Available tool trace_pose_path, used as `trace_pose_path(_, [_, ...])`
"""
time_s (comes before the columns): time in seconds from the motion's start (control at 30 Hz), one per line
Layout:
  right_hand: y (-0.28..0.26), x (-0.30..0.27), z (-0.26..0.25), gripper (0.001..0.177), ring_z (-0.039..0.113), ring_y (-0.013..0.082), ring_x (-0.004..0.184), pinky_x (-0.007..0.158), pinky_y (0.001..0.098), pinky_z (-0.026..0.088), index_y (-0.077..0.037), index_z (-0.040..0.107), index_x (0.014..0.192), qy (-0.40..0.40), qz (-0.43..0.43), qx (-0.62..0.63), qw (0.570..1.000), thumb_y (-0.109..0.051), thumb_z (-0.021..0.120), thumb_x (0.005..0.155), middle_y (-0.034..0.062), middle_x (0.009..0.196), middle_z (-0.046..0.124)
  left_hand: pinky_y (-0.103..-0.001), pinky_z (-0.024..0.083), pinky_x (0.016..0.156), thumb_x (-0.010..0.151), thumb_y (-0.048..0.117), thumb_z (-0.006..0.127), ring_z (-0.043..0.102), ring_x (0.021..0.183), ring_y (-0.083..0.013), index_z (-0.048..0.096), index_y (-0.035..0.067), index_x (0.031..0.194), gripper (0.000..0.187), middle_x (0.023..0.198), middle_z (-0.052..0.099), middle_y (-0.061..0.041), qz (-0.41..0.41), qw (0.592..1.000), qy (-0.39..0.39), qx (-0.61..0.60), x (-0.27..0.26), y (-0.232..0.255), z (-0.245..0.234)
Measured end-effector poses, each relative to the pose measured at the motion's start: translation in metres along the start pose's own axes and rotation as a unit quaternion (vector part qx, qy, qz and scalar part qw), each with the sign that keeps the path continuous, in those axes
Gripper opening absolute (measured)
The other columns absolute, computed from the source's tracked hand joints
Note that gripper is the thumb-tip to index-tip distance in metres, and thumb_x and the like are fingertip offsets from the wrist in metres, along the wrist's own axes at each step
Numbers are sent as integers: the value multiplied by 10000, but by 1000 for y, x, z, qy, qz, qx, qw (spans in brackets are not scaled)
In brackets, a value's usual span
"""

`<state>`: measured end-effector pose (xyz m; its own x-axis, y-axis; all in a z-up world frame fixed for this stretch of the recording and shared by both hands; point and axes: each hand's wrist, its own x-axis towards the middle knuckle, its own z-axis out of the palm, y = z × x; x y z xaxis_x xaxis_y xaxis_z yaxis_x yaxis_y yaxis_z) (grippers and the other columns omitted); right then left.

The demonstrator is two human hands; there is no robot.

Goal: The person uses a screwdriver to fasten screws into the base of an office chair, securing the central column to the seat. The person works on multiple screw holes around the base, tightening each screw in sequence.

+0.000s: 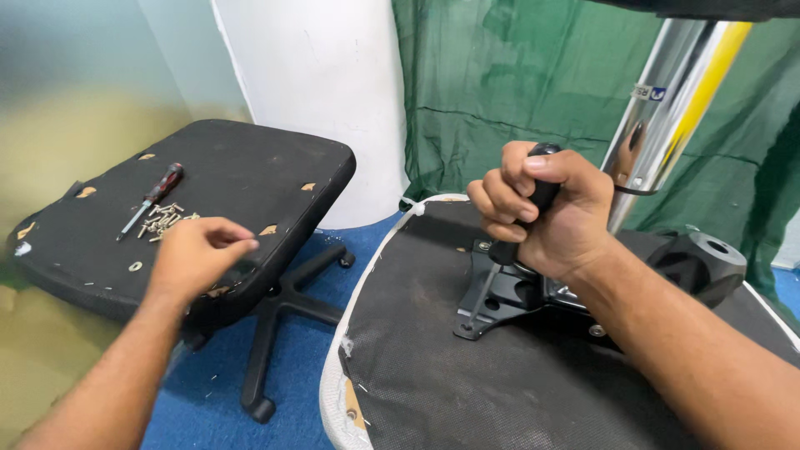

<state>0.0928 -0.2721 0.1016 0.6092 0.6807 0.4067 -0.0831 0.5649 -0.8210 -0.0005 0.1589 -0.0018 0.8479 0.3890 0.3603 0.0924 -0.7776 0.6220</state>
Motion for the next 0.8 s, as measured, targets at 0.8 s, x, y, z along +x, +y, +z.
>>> trace_pose_path(0.8, [12,16,47,272,380,168,693,492,285,287,-104,494,750,-8,20,-35,999,-280,613,920,24,623,421,-390,555,893,829,264,829,748,960,-225,845,194,1007,191,968,807,-38,-201,965,27,169,46,-140,-30])
